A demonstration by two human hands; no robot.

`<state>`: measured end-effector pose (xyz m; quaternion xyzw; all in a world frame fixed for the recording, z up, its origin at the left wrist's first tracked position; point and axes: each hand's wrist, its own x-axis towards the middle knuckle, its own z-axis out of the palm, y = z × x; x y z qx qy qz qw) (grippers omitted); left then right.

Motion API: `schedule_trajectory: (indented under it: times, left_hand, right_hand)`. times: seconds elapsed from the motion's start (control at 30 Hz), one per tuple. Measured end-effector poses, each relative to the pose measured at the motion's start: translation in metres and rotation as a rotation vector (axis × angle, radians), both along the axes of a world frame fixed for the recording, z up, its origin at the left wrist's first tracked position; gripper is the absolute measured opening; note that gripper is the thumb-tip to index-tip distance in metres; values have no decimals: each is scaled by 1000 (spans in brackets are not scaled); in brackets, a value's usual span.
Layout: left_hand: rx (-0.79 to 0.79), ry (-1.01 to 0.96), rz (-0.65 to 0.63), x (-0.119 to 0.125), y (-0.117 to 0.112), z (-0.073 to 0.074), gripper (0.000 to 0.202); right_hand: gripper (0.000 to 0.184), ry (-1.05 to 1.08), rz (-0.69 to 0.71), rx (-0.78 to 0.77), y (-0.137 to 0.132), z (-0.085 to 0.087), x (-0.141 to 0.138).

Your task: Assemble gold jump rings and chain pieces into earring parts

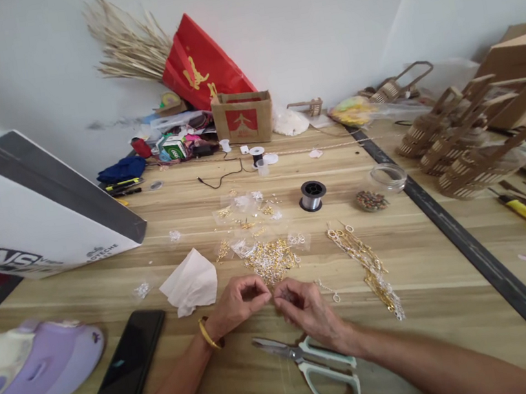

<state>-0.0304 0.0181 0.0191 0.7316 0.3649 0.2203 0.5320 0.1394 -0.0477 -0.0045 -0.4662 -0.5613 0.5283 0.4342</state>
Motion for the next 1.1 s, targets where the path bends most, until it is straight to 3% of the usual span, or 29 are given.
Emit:
schedule_trajectory:
  times: [0.17, 0.4, 0.7, 1.1]
  left_hand:
    - [22, -17, 50, 0, 1, -2, 18]
    - [183, 25, 192, 2, 1, -8, 13]
    - [304, 161, 102, 7, -2, -9, 10]
    - [389, 259, 151, 14, 2, -22, 13]
  right_hand:
    - [9, -137, 82, 41, -2, 4, -1]
    - [12, -316, 215, 190, -5, 3, 0]
    - [12, -349, 254, 213, -5, 6, 0]
    - [12, -367, 276, 226, -5, 7, 0]
